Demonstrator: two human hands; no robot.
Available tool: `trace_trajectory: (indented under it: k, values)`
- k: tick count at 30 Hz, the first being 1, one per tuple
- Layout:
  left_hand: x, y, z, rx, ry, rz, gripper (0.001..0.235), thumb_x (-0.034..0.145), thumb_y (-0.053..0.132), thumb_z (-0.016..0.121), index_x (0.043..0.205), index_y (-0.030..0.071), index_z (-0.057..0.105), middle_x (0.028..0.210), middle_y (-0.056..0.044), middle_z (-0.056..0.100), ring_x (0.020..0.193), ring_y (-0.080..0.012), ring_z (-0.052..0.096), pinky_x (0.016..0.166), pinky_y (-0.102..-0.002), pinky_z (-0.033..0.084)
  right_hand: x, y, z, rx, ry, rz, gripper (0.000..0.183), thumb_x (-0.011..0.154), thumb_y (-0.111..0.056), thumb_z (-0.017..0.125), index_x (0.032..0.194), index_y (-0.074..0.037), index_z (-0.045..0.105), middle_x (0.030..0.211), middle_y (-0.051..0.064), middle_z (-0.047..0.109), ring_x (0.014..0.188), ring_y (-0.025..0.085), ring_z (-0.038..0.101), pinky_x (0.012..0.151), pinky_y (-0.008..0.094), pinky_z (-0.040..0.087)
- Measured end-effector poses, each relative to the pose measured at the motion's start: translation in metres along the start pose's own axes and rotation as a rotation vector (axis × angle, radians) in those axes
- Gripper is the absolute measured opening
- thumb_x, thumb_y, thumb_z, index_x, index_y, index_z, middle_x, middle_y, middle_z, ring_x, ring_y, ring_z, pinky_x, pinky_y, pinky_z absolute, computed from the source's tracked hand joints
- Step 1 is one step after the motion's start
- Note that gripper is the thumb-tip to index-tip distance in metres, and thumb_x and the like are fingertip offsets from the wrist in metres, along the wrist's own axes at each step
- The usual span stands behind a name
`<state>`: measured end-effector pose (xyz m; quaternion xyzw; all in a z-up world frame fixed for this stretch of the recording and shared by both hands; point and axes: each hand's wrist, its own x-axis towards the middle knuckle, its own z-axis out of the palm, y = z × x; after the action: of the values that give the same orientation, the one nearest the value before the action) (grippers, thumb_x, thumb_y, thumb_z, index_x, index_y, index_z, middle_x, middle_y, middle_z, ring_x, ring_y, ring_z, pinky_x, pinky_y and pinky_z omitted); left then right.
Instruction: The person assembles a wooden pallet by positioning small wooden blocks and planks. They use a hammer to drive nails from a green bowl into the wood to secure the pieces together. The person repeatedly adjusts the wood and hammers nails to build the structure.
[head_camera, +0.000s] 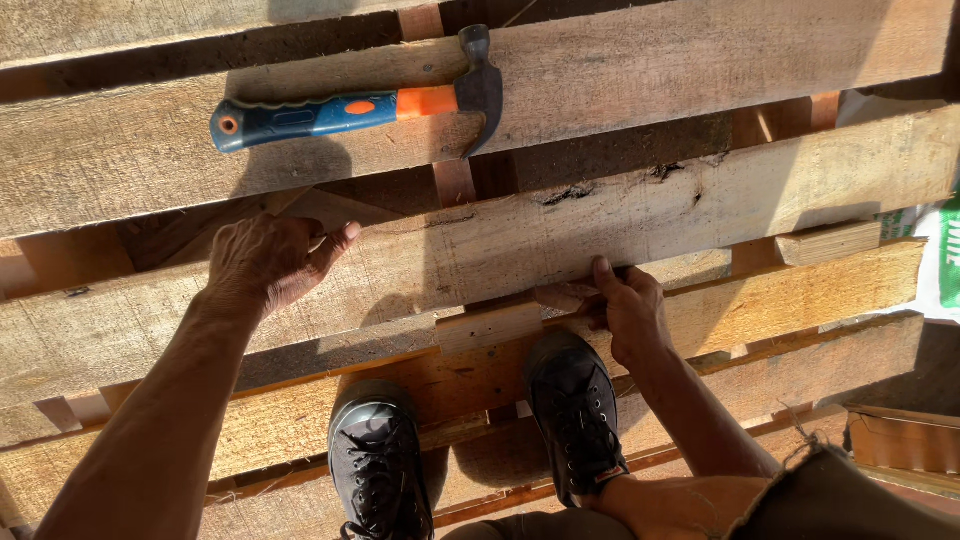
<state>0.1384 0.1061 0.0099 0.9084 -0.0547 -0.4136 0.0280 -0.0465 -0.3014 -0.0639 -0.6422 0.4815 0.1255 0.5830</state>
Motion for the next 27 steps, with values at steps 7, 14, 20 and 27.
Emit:
trace_trajectory:
  k: [7,14,20,27]
  values:
    - [0.001,0.000,0.004,0.006,0.010,-0.025,0.078,0.106,0.086,0.035,0.104,0.024,0.082,0.099,-0.016,0.084,0.118,-0.0412,0.077,0.097,-0.048,0.057,0.008,0.008,-0.005,-0.006,0.000,0.005,0.045,0.111,-0.038,0.074,0.109,0.006,0.068,0.072,0.022,0.073,0.062,0.030,0.077,0.047,0.035,0.061]
    - [0.006,0.001,0.008,0.033,-0.011,-0.038,0.088,0.102,0.097,0.027,0.089,0.026,0.077,0.087,-0.014,0.080,0.112,-0.0395,0.078,0.092,-0.044,0.057,-0.004,-0.004,-0.004,-0.025,0.019,0.004,0.046,0.110,-0.038,0.076,0.110,0.007,0.069,0.069,0.024,0.071,0.060,0.031,0.076,0.047,0.036,0.060]
    - [-0.011,0.011,-0.001,-0.062,0.047,0.016,0.089,0.113,0.080,0.029,0.086,0.010,0.078,0.079,-0.026,0.078,0.101,-0.0493,0.078,0.086,-0.048,0.056,-0.007,-0.001,-0.005,-0.008,0.023,0.001,0.047,0.110,-0.035,0.078,0.113,0.010,0.067,0.080,0.025,0.075,0.059,0.029,0.074,0.047,0.034,0.060]
    - [-0.002,0.002,0.009,0.041,0.032,0.009,0.092,0.105,0.090,0.023,0.084,0.018,0.077,0.077,-0.020,0.078,0.098,-0.0451,0.078,0.084,-0.048,0.057,-0.017,-0.016,0.001,-0.014,0.039,0.015,0.043,0.110,-0.033,0.076,0.110,0.009,0.067,0.072,0.023,0.072,0.051,0.028,0.070,0.042,0.032,0.056]
